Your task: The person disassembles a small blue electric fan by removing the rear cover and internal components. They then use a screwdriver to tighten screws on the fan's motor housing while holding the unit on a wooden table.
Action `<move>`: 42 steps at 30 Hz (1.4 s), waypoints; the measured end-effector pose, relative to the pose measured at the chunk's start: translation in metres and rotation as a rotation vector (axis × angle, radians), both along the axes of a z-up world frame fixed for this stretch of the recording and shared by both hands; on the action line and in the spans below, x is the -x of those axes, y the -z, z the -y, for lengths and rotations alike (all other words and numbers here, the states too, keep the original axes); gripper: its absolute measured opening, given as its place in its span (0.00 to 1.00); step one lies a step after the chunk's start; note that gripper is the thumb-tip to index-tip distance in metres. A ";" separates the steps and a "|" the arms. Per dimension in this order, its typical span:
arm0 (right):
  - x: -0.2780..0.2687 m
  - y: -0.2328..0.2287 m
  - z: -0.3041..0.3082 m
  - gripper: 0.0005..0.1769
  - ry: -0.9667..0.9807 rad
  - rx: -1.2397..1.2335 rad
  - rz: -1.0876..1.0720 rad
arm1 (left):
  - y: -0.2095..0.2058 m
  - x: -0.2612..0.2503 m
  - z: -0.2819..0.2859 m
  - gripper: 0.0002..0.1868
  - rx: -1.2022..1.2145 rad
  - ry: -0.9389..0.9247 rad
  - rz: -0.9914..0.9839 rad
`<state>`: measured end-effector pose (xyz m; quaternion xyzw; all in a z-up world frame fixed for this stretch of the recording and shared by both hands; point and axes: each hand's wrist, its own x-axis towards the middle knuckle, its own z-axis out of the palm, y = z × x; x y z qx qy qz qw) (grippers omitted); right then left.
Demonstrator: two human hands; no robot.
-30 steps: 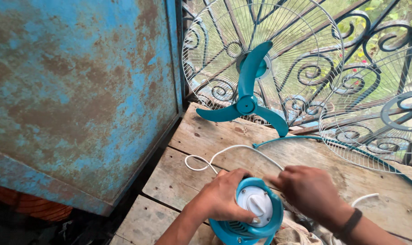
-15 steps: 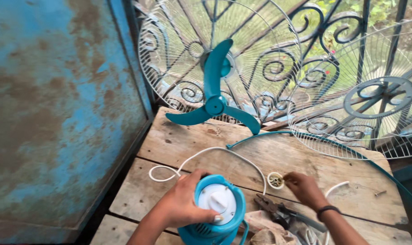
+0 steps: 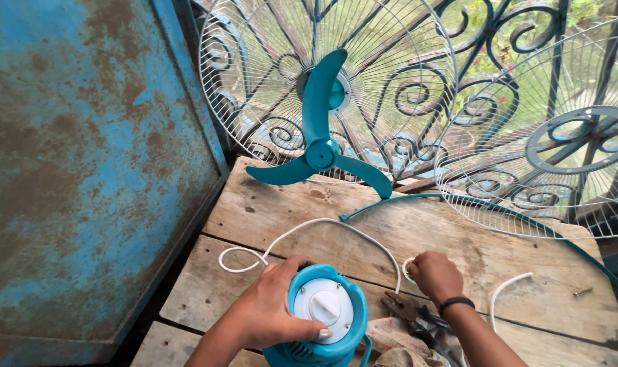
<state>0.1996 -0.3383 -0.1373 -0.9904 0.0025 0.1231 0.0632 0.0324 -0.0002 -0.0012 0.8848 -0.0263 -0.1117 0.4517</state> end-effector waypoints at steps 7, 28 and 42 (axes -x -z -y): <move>-0.028 0.015 0.004 0.14 0.144 -0.103 -0.121 | -0.002 0.006 -0.002 0.53 0.027 0.018 0.034; 0.130 -0.207 -0.104 0.10 -0.820 -0.040 -0.081 | -0.004 0.029 0.001 0.47 0.029 -0.131 0.084; 0.114 -0.227 -0.145 0.09 -0.847 0.243 -0.231 | -0.015 0.037 0.009 0.46 -0.007 -0.157 0.023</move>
